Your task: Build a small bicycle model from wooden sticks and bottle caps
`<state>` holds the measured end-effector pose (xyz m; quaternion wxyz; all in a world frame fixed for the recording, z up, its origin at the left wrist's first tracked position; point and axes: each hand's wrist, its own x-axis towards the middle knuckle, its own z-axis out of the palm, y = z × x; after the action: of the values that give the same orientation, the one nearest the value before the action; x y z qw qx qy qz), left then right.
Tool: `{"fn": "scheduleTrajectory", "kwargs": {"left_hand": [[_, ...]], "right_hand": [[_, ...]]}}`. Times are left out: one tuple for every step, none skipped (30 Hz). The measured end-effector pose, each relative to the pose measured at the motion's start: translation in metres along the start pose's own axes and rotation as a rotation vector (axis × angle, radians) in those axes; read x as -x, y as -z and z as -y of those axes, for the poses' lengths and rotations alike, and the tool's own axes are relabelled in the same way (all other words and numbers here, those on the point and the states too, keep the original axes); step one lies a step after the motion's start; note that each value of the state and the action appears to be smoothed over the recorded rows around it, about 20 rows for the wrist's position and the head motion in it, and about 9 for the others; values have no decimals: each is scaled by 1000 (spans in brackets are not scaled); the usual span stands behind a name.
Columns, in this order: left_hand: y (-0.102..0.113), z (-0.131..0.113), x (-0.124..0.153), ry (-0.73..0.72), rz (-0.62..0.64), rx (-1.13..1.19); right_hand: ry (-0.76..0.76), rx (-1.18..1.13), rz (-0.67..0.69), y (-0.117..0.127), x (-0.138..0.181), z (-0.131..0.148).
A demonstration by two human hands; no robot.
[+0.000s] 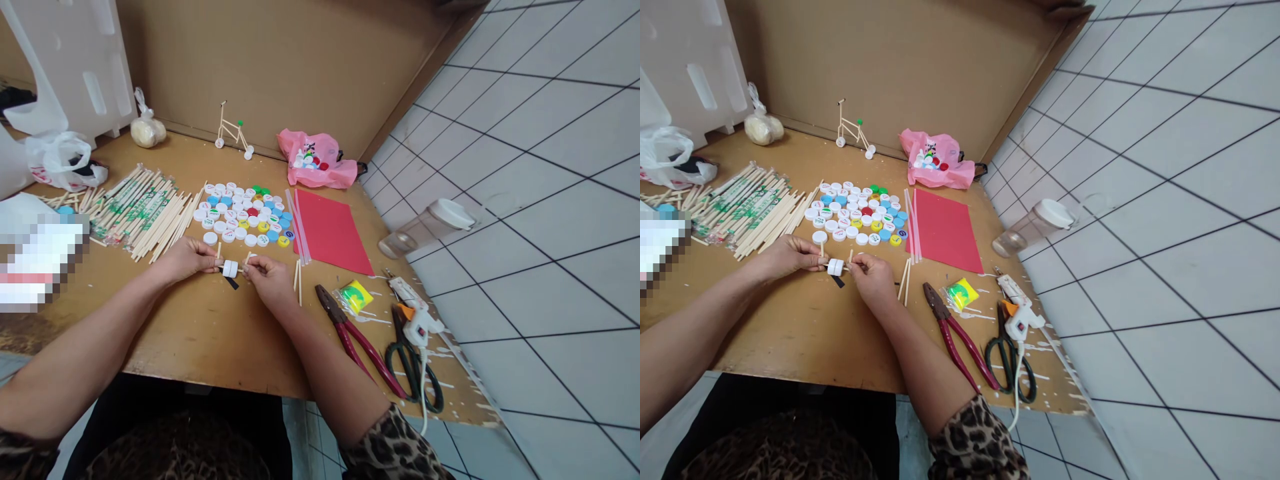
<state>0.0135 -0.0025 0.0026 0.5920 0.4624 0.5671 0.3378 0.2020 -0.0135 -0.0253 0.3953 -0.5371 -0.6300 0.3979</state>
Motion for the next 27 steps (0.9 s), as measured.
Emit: {"fn": "scheduleTrajectory", "kwargs": {"left_hand": [[0, 0, 0, -4, 1, -5], [0, 0, 0, -6, 2, -9], [0, 0, 0, -7, 3, -11], [0, 0, 0, -6, 2, -8], [0, 0, 0, -4, -1, -3], [0, 0, 0, 0, -3, 3], [-1, -1, 0, 4, -5, 8], [-1, -1, 0, 8, -7, 11], [-1, -1, 0, 12, -9, 11], [-2, -1, 0, 13, -11, 8], [-2, -1, 0, 12, -11, 6], [-2, -1, 1, 11, -12, 7], [-3, -1, 1, 12, -13, 13], [-3, -1, 1, 13, -14, 21], [-3, -1, 1, 14, -13, 30], [-3, -1, 2, 11, -12, 38], [-3, -1, 2, 6, -8, 41], [-3, -1, 2, 0, -3, 42], [-3, -1, 1, -6, 4, 42], [-2, 0, 1, -8, 9, 44], [-2, 0, 1, -8, 12, 47], [-2, 1, 0, -7, 14, 51], [-2, 1, 0, -6, 16, 53], [-2, 2, 0, -5, 19, 52], [-2, 2, 0, -5, 24, 50], [-2, 2, 0, -3, 30, 47], [-2, 2, 0, 1, 36, 47]], "right_hand": [[-5, 0, 1, 0, 0, 0], [-11, -1, 1, 0, 0, -1], [-17, -3, 1, 0, 0, -1], [-23, -7, 1, 0, 0, -1], [-27, -12, 3, -1, 0, 0], [-30, -17, 5, 0, 0, 0], [-33, -22, 7, 0, 0, 1], [-35, -27, 9, 0, 1, 1], [-35, -32, 13, 0, 1, 2], [-34, -36, 13, 0, 1, 3], [-31, -38, 12, 0, 1, 3], [-26, -38, 11, 0, 1, 3], [-23, -38, 10, 1, 2, 4], [-21, -36, 10, 1, 2, 4], [-21, -34, 10, 1, 2, 4], [-21, -33, 9, 1, 2, 4], [-21, -33, 11, 1, 2, 4], [-21, -35, 13, 1, 2, 4], [-20, -39, 16, 1, 2, 4], [-19, -44, 18, 1, 2, 3], [-19, -49, 19, 1, 2, 3], [-19, -54, 19, 1, 2, 3], [-22, -58, 20, 1, 2, 2], [-23, -61, 18, 1, 2, 1], [-23, -65, 16, 1, 2, 1], [-23, -68, 16, 1, 2, 0], [-22, -72, 17, 1, 2, 0]]}}
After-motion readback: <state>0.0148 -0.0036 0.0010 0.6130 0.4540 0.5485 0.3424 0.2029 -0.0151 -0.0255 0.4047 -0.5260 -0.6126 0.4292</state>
